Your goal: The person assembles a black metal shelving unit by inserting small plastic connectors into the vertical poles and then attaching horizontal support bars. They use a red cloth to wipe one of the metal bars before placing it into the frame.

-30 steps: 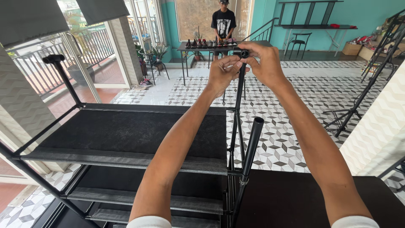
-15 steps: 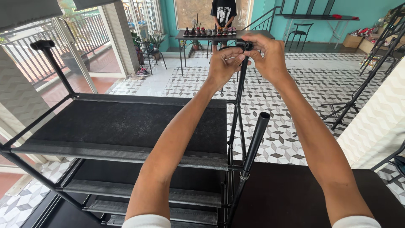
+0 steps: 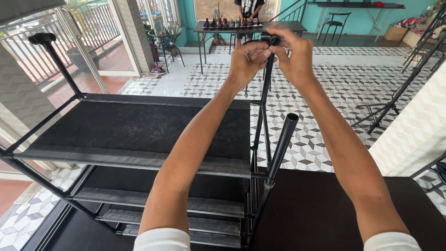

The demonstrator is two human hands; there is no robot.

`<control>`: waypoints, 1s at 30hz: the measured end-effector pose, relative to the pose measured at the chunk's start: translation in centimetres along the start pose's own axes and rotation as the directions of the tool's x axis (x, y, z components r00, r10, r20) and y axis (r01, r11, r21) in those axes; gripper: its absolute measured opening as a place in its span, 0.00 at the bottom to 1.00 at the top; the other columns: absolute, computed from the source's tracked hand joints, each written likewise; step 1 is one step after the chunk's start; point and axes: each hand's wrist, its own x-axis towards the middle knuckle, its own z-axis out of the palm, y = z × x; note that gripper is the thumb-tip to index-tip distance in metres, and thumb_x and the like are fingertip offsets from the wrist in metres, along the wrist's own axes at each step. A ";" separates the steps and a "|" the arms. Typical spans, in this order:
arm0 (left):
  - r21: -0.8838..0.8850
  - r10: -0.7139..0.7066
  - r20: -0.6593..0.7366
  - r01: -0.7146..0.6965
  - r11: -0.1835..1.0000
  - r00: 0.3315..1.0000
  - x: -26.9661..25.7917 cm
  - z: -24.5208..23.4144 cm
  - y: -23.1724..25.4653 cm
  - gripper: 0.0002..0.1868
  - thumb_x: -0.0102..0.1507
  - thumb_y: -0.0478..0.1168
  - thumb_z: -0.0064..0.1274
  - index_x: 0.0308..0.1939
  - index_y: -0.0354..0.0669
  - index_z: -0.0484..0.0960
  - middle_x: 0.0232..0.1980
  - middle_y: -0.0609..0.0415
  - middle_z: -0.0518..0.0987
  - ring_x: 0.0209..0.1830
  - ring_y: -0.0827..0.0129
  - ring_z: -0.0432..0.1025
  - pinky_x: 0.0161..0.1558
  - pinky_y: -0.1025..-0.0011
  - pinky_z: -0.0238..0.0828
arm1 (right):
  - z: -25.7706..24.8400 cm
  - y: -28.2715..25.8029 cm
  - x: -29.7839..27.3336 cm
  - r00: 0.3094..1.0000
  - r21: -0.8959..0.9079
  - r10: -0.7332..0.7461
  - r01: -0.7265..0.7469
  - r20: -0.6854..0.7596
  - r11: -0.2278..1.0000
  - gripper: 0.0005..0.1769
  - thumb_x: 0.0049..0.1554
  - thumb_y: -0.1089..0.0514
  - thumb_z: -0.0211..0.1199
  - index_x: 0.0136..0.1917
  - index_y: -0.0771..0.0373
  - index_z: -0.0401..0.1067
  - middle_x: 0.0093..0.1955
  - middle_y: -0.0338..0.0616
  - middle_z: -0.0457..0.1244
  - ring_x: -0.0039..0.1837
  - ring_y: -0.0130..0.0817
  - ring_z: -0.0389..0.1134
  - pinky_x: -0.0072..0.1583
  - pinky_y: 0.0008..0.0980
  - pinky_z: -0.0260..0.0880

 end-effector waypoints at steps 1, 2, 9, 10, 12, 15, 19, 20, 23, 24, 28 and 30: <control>0.015 0.000 -0.009 0.000 1.000 1.000 -0.2 -0.2 0.1 0.14 0.67 0.31 0.54 0.56 0.27 0.77 0.51 0.45 0.85 0.46 0.63 0.84 0.44 0.70 0.82 | 0.3 -0.1 -0.1 1.000 0.002 -0.029 0.029 -0.004 1.000 0.20 0.62 0.78 0.65 0.66 0.72 0.71 0.66 0.56 0.68 0.63 0.42 0.74 0.66 0.38 0.77; 0.050 0.022 -0.019 -0.021 0.999 1.000 -0.3 -0.1 0.1 0.14 0.67 0.31 0.54 0.55 0.27 0.78 0.49 0.45 0.85 0.44 0.64 0.83 0.41 0.72 0.81 | 0.3 -0.2 -0.2 1.000 0.008 0.009 -0.009 -0.006 1.000 0.20 0.61 0.78 0.64 0.66 0.72 0.71 0.66 0.56 0.68 0.62 0.41 0.74 0.62 0.35 0.78; 0.139 0.078 -0.051 -0.071 0.988 0.996 -0.9 1.1 -0.1 0.10 0.71 0.35 0.51 0.52 0.32 0.82 0.41 0.52 0.87 0.37 0.75 0.82 0.32 0.80 0.76 | 0.1 -0.5 -0.5 0.998 0.039 0.060 -0.060 0.003 0.997 0.18 0.66 0.73 0.64 0.68 0.70 0.70 0.70 0.54 0.66 0.57 0.36 0.73 0.49 0.29 0.80; 0.179 0.118 -0.053 -0.107 0.978 0.992 -1.2 1.2 -0.1 0.10 0.71 0.35 0.51 0.52 0.33 0.82 0.39 0.52 0.87 0.35 0.75 0.81 0.29 0.81 0.72 | 0.2 -0.5 -0.6 0.997 0.062 0.071 -0.071 0.006 0.995 0.17 0.66 0.72 0.64 0.68 0.70 0.70 0.70 0.53 0.66 0.56 0.35 0.73 0.49 0.28 0.80; 0.165 0.127 -0.088 -0.111 0.980 0.988 -1.6 1.5 -0.2 0.10 0.71 0.36 0.50 0.52 0.33 0.82 0.39 0.53 0.86 0.36 0.76 0.81 0.31 0.80 0.75 | 0.2 -0.5 -0.6 0.997 0.029 0.076 -0.076 0.019 0.997 0.19 0.65 0.73 0.64 0.68 0.70 0.70 0.71 0.53 0.66 0.57 0.35 0.73 0.50 0.29 0.81; 0.321 0.276 -0.124 -0.224 0.920 0.953 -1.6 2.2 -0.2 0.10 0.71 0.35 0.51 0.51 0.33 0.82 0.38 0.53 0.87 0.36 0.76 0.82 0.37 0.78 0.77 | -0.1 -0.5 -0.3 0.994 -0.053 0.103 -0.101 0.027 0.993 0.22 0.61 0.73 0.65 0.68 0.69 0.72 0.70 0.54 0.67 0.53 0.38 0.72 0.49 0.31 0.78; 0.391 0.171 -0.183 -0.088 0.916 0.968 -2.1 2.9 -0.5 0.09 0.69 0.36 0.51 0.48 0.32 0.81 0.36 0.49 0.87 0.33 0.71 0.84 0.35 0.73 0.79 | -0.9 -1.1 -0.5 0.991 -0.183 0.082 -0.062 0.106 0.981 0.30 0.61 0.71 0.67 0.75 0.65 0.66 0.74 0.55 0.65 0.57 0.43 0.74 0.55 0.34 0.77; 0.482 0.194 -0.186 -0.082 0.872 0.963 -2.5 3.0 -0.6 0.09 0.68 0.35 0.52 0.48 0.32 0.81 0.34 0.47 0.86 0.32 0.66 0.83 0.35 0.70 0.78 | -0.9 -1.4 -0.8 0.991 -0.173 0.088 -0.069 0.104 0.983 0.35 0.60 0.70 0.68 0.77 0.65 0.60 0.76 0.58 0.61 0.59 0.44 0.73 0.55 0.34 0.77; 0.662 0.267 -0.168 -0.092 0.744 0.949 -3.3 3.2 0.0 0.08 0.64 0.33 0.56 0.45 0.33 0.81 0.30 0.42 0.82 0.31 0.53 0.80 0.36 0.62 0.73 | -1.4 -2.6 -1.7 0.993 -0.183 0.071 -0.053 0.090 0.982 0.48 0.59 0.68 0.71 0.83 0.66 0.46 0.81 0.66 0.50 0.64 0.47 0.70 0.59 0.36 0.75; 0.674 0.287 -0.155 -0.111 0.730 0.945 -3.6 3.2 0.4 0.07 0.63 0.33 0.57 0.43 0.33 0.81 0.30 0.42 0.81 0.31 0.50 0.79 0.36 0.60 0.73 | -1.8 -3.1 -2.0 0.995 -0.210 0.049 -0.030 0.086 0.977 0.49 0.60 0.67 0.73 0.84 0.65 0.45 0.82 0.67 0.47 0.67 0.48 0.69 0.61 0.37 0.74; 0.743 0.424 -0.103 -0.214 0.635 0.900 -5.4 3.3 3.2 0.11 0.57 0.32 0.61 0.41 0.33 0.80 0.31 0.43 0.79 0.32 0.46 0.76 0.37 0.56 0.72 | -3.3 -6.1 -3.2 0.996 -0.166 0.052 -0.038 0.076 0.985 0.43 0.64 0.67 0.72 0.83 0.66 0.50 0.83 0.63 0.48 0.71 0.45 0.67 0.66 0.40 0.72; 0.757 0.386 -0.101 -0.181 0.628 0.917 -6.7 3.4 5.3 0.08 0.57 0.33 0.62 0.38 0.34 0.82 0.31 0.43 0.81 0.33 0.48 0.77 0.36 0.56 0.71 | -4.0 -8.1 -3.2 0.990 0.008 0.112 -0.114 0.084 0.994 0.34 0.67 0.67 0.67 0.81 0.66 0.56 0.81 0.58 0.56 0.73 0.42 0.68 0.68 0.39 0.72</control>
